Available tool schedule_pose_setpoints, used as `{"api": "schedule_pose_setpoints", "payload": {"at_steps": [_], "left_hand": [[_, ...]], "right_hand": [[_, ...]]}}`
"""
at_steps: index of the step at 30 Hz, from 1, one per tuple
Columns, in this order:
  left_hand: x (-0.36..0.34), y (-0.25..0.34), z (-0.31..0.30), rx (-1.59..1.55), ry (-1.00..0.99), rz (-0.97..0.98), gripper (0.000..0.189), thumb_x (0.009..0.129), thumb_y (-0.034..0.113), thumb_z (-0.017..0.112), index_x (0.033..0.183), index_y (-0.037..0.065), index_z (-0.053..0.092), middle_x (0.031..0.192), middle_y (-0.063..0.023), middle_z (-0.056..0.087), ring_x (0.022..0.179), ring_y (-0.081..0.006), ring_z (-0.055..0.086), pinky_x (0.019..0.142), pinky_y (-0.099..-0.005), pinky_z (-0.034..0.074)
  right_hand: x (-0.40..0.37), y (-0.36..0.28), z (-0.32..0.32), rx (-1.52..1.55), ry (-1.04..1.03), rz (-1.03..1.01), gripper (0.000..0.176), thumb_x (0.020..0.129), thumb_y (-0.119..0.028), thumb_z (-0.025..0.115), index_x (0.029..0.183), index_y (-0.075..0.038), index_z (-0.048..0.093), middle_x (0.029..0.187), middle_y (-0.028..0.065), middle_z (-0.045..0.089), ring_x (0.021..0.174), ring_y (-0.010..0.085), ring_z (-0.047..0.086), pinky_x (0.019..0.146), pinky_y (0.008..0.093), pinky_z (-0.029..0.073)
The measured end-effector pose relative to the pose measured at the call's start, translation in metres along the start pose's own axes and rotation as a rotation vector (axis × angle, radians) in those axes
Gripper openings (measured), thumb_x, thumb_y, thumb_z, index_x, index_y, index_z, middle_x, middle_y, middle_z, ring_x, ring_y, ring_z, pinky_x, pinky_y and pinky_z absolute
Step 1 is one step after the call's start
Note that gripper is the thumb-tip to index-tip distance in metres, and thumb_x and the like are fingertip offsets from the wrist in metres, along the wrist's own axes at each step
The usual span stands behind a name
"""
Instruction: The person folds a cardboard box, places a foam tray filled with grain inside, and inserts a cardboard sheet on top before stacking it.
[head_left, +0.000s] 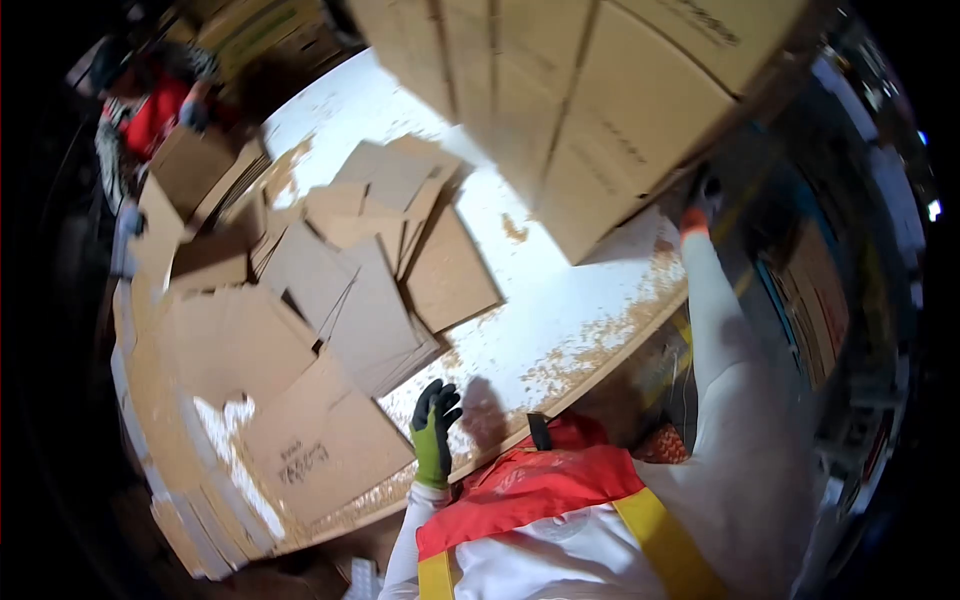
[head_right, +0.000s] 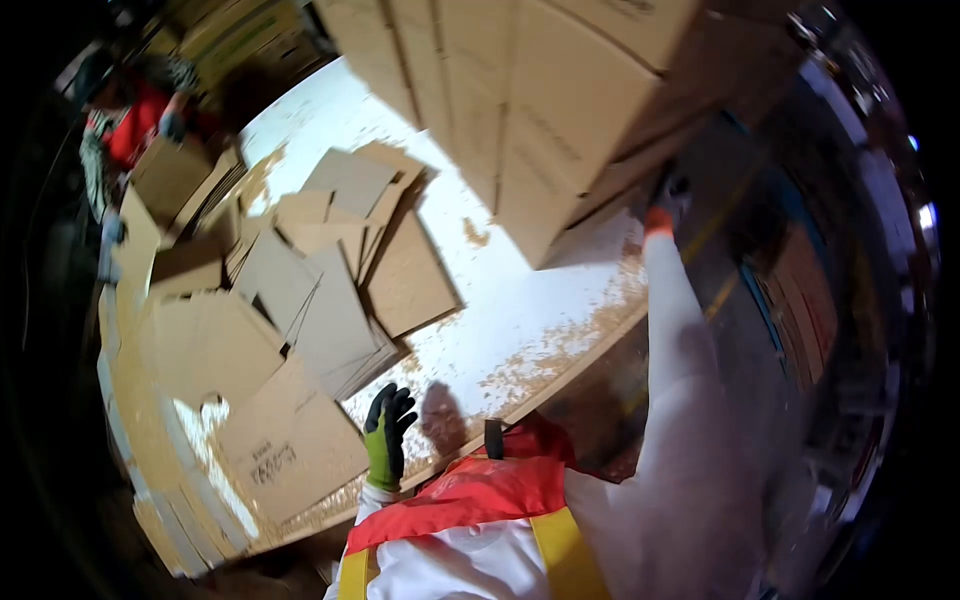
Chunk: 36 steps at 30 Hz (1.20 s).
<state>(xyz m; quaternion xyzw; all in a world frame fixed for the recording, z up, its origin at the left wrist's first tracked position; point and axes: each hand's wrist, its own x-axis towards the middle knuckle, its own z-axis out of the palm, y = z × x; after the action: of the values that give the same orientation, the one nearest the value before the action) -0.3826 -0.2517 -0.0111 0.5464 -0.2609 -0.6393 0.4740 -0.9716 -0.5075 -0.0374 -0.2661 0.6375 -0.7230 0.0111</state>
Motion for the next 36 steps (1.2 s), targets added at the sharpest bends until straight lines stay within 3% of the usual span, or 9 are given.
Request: {"api": "schedule_pose_setpoints", "payload": {"at_steps": [2, 3, 4, 6, 14, 16, 21, 28, 36], "left_hand": [[-0.028, 0.003, -0.041, 0.034, 0.187, 0.056, 0.043, 0.102, 0.031, 0.053, 0.135, 0.002, 0.053, 0.118, -0.0115, 0.066, 0.101, -0.0175, 0.065, 0.084, -0.0303, 0.054], [-0.037, 0.006, -0.061, 0.041, 0.250, 0.082, 0.043, 0.102, 0.030, 0.053, 0.134, 0.002, 0.053, 0.117, -0.0115, 0.067, 0.100, -0.0177, 0.065, 0.084, -0.0302, 0.053], [-0.049, 0.012, -0.081, 0.042, 0.347, 0.120, 0.042, 0.102, 0.030, 0.054, 0.134, 0.002, 0.054, 0.117, -0.0116, 0.067, 0.099, -0.0179, 0.065, 0.084, -0.0302, 0.053], [-0.073, 0.018, -0.133, 0.129, 0.523, 0.227, 0.034, 0.101, 0.019, 0.055, 0.129, 0.001, 0.058, 0.116, -0.0110, 0.067, 0.103, -0.0183, 0.065, 0.084, -0.0304, 0.052], [-0.161, 0.010, -0.437, 1.217, 1.306, 0.182, 0.050, 0.084, 0.025, 0.072, 0.126, 0.002, 0.059, 0.121, -0.0162, 0.062, 0.111, -0.0340, 0.057, 0.098, -0.0442, 0.044], [-0.154, -0.012, -0.498, 0.571, 0.987, 0.192, 0.061, 0.080, 0.032, 0.075, 0.130, 0.002, 0.056, 0.121, -0.0175, 0.063, 0.113, -0.0365, 0.056, 0.100, -0.0446, 0.043], [-0.183, 0.002, -0.549, 1.219, 0.931, 0.122, 0.067, 0.076, 0.032, 0.078, 0.131, 0.000, 0.056, 0.120, -0.0189, 0.064, 0.112, -0.0352, 0.059, 0.099, -0.0420, 0.046], [-0.227, 0.004, -0.616, 0.409, 0.409, 0.233, 0.082, 0.072, 0.024, 0.083, 0.141, 0.001, 0.047, 0.132, -0.0195, 0.059, 0.118, -0.0339, 0.058, 0.109, -0.0409, 0.037], [-0.168, 0.047, -0.632, 1.093, 0.754, 0.205, 0.072, 0.076, 0.029, 0.078, 0.137, 0.001, 0.050, 0.133, -0.0191, 0.057, 0.120, -0.0366, 0.054, 0.102, -0.0415, 0.042]], "right_hand": [[-0.087, 0.046, -0.031, -0.962, 0.114, -0.190, 0.078, 0.084, -0.057, 0.068, 0.126, 0.007, 0.058, 0.132, 0.0290, 0.055, 0.123, 0.0327, 0.053, 0.102, 0.0399, 0.043], [-0.123, 0.032, -0.043, -1.013, -0.113, 0.216, 0.066, 0.089, -0.043, 0.067, 0.131, 0.006, 0.054, 0.130, 0.0264, 0.058, 0.123, 0.0390, 0.052, 0.107, 0.0405, 0.039], [-0.171, 0.055, -0.071, -1.054, -0.369, -0.294, 0.061, 0.089, -0.048, 0.063, 0.125, 0.002, 0.060, 0.134, 0.0225, 0.055, 0.128, 0.0335, 0.049, 0.106, 0.0423, 0.041], [-0.269, 0.047, -0.083, -0.937, -0.252, -0.243, 0.055, 0.087, -0.036, 0.070, 0.127, -0.001, 0.057, 0.130, 0.0171, 0.058, 0.116, 0.0332, 0.056, 0.101, 0.0455, 0.045], [-0.605, -0.171, -0.068, -0.567, -1.363, -0.415, 0.057, 0.083, -0.029, 0.073, 0.133, -0.007, 0.056, 0.131, 0.0133, 0.056, 0.129, 0.0352, 0.044, 0.109, 0.0463, 0.034], [-0.677, -0.201, -0.049, -0.560, -1.375, -0.190, 0.059, 0.083, -0.028, 0.074, 0.135, -0.008, 0.055, 0.130, 0.0158, 0.056, 0.127, 0.0357, 0.044, 0.109, 0.0449, 0.033], [-0.784, -0.260, -0.025, -0.510, -1.336, -0.093, 0.057, 0.083, -0.029, 0.074, 0.131, -0.004, 0.055, 0.128, 0.0173, 0.056, 0.121, 0.0345, 0.050, 0.105, 0.0416, 0.040], [-0.824, -0.285, -0.031, -0.530, -1.410, 0.069, 0.049, 0.086, -0.029, 0.074, 0.124, -0.001, 0.059, 0.120, 0.0170, 0.064, 0.112, 0.0309, 0.062, 0.096, 0.0372, 0.048], [-0.811, -0.272, 0.012, -0.748, -1.391, 0.071, 0.056, 0.083, -0.038, 0.074, 0.125, -0.003, 0.058, 0.122, 0.0165, 0.065, 0.113, 0.0315, 0.062, 0.097, 0.0400, 0.048]]}}
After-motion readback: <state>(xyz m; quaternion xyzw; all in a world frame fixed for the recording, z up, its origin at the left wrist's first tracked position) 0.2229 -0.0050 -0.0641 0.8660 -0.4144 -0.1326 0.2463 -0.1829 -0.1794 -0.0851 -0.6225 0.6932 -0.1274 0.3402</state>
